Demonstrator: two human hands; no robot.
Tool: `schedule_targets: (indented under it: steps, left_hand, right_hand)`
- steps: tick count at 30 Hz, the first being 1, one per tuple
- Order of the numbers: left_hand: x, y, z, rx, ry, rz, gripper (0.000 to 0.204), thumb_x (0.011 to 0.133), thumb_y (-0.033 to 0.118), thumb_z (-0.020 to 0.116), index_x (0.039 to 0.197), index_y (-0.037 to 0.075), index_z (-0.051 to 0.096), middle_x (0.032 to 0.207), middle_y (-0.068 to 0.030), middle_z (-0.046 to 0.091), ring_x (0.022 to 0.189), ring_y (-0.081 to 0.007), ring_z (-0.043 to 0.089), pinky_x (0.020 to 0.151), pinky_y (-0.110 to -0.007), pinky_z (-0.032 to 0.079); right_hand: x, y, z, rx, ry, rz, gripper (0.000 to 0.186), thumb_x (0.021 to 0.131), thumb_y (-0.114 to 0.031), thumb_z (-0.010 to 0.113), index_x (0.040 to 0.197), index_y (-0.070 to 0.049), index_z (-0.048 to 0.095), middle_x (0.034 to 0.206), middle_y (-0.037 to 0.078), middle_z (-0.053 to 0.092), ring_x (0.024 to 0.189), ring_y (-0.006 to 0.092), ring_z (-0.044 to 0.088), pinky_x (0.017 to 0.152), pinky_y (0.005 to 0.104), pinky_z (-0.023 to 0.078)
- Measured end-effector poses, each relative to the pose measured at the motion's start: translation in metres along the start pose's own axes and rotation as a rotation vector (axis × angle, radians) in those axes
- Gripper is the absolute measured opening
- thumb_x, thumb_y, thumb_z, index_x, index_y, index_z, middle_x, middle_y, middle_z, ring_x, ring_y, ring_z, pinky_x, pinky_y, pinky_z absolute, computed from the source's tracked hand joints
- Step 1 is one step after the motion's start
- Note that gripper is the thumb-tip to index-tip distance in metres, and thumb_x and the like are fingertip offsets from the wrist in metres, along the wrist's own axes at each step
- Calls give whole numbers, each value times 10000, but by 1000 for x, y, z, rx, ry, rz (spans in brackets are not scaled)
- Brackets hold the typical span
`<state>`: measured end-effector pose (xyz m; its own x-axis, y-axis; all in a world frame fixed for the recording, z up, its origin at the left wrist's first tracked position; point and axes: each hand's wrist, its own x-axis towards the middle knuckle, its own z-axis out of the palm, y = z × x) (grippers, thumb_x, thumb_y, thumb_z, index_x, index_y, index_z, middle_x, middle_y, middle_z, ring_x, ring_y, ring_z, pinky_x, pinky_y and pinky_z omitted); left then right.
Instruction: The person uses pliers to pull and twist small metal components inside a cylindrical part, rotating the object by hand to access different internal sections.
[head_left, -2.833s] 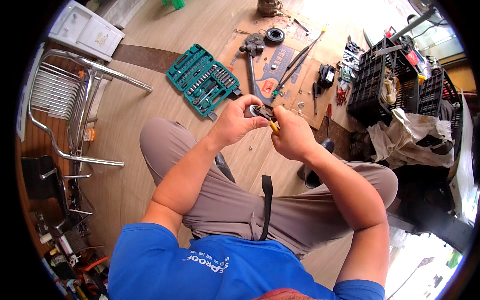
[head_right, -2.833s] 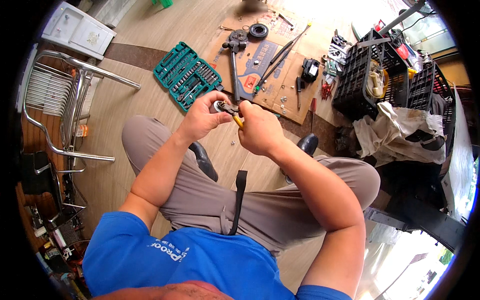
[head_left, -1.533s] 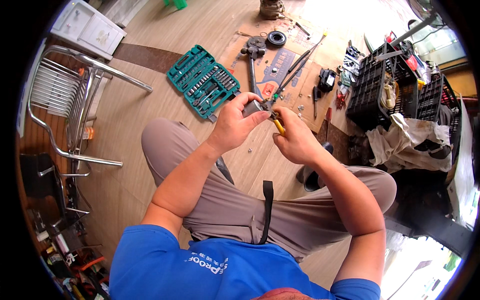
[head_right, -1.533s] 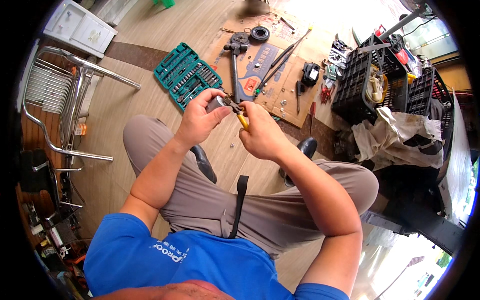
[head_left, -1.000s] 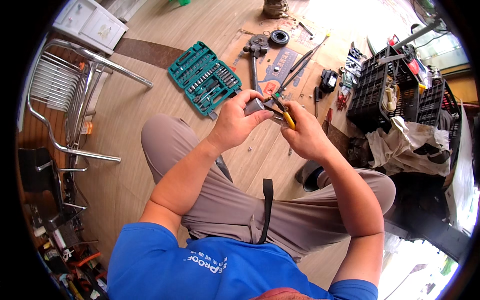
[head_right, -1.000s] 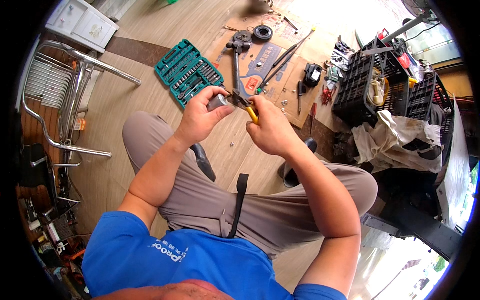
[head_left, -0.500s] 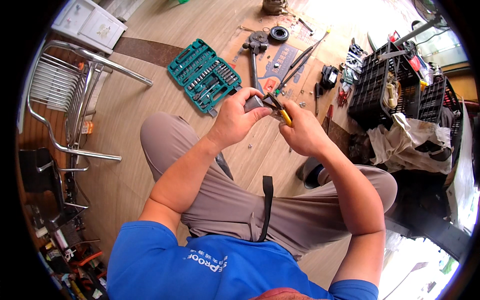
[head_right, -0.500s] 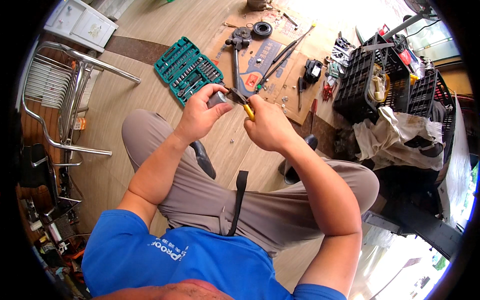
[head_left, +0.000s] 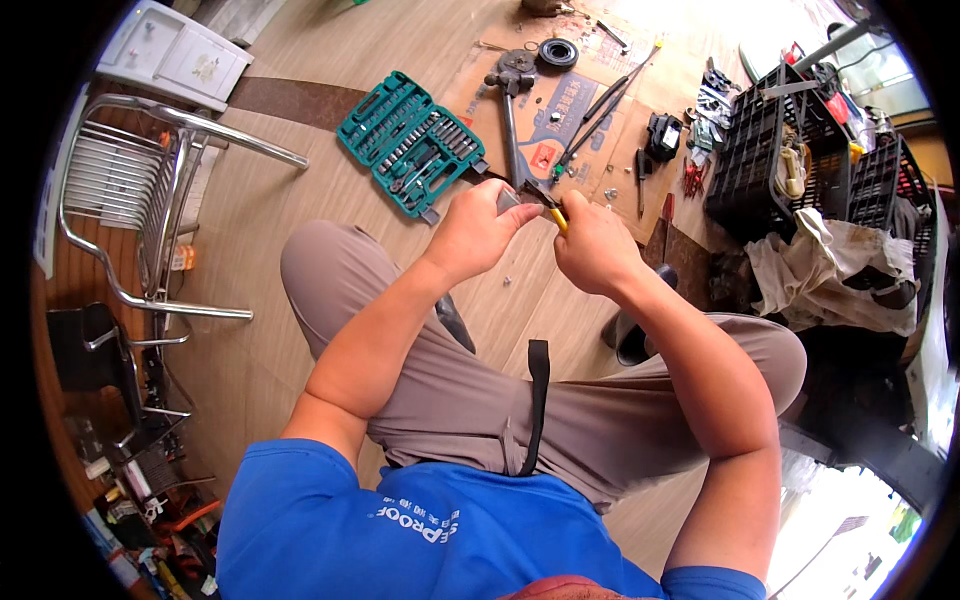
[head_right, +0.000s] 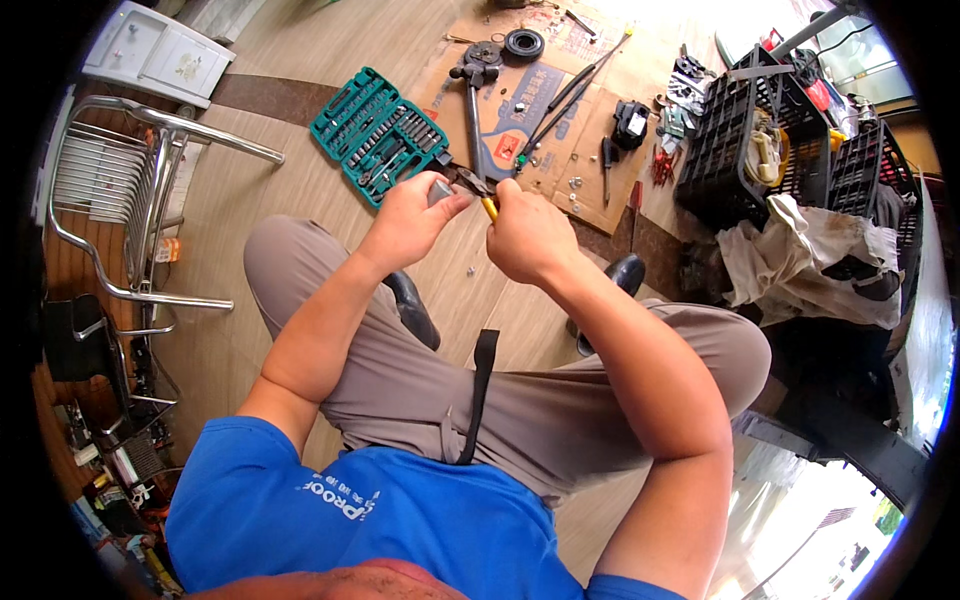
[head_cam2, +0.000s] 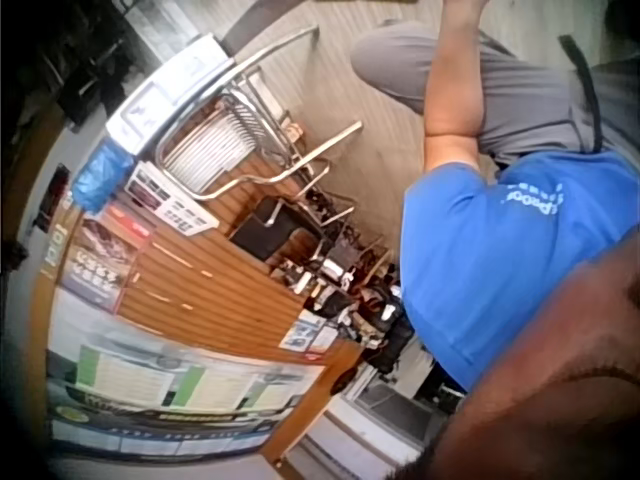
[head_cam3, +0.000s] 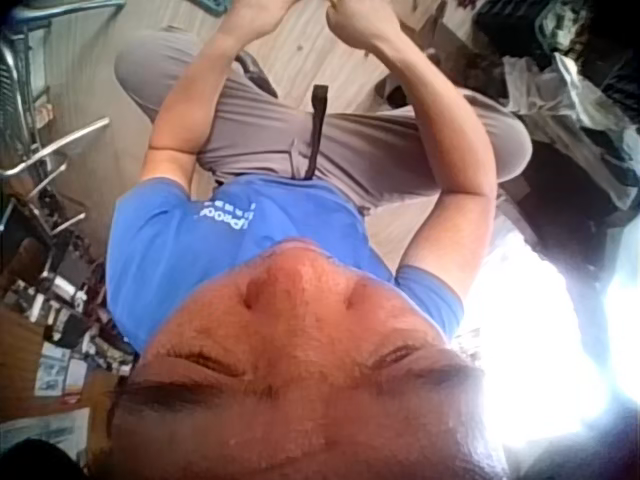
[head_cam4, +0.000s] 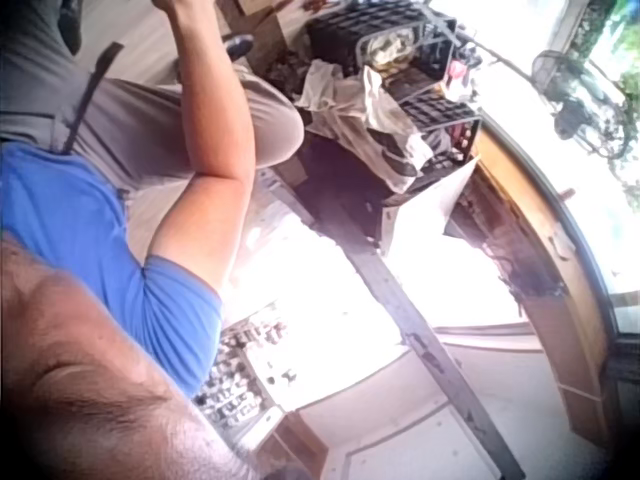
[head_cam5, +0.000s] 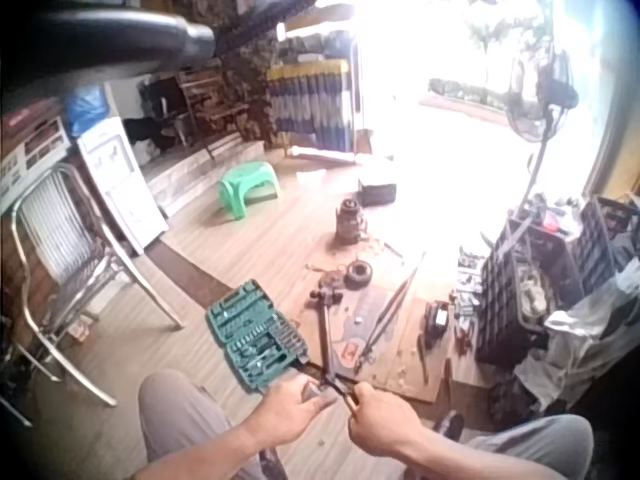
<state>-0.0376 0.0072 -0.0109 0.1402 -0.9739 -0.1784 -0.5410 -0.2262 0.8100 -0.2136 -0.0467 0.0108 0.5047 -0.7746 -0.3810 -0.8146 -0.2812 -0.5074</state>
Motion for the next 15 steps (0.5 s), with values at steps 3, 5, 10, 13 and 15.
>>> schedule_targets:
  steps: [3,5,10,13,15]
  left_hand:
    - [3,-4,4,11,-3,-12,420,869,376,735,911,-29,632,793,-187,677,727,-277,664,666,-377,506]
    - [4,-6,4,0,-17,-25,422,869,377,736,899,-31,630,787,-188,671,713,-272,652,660,-376,502]
    - [7,-10,4,-63,-120,-110,331,881,322,739,906,19,606,637,-17,557,529,-89,506,478,-276,408]
    - [5,-5,2,-137,-168,-185,289,869,276,759,891,44,589,591,22,502,456,-49,434,405,-241,343]
    - [4,-8,2,-179,-174,-197,265,859,235,771,885,51,581,568,33,484,425,-41,398,380,-228,311]
  right_hand:
    - [1,0,3,15,-8,30,214,854,-122,532,1016,17,536,973,288,651,969,440,628,860,503,484]
    - [3,4,6,40,-9,17,220,848,-122,532,1016,21,543,977,291,651,976,438,627,866,500,484]
    - [8,19,13,230,-93,-41,239,823,-131,543,986,37,591,979,292,654,1003,438,620,873,491,478]
    - [10,24,15,388,-188,-34,215,803,-129,554,939,28,611,910,277,659,930,418,641,828,466,492]
    - [9,25,12,475,-264,-14,192,788,-121,561,915,16,602,837,232,654,838,361,643,776,433,499]
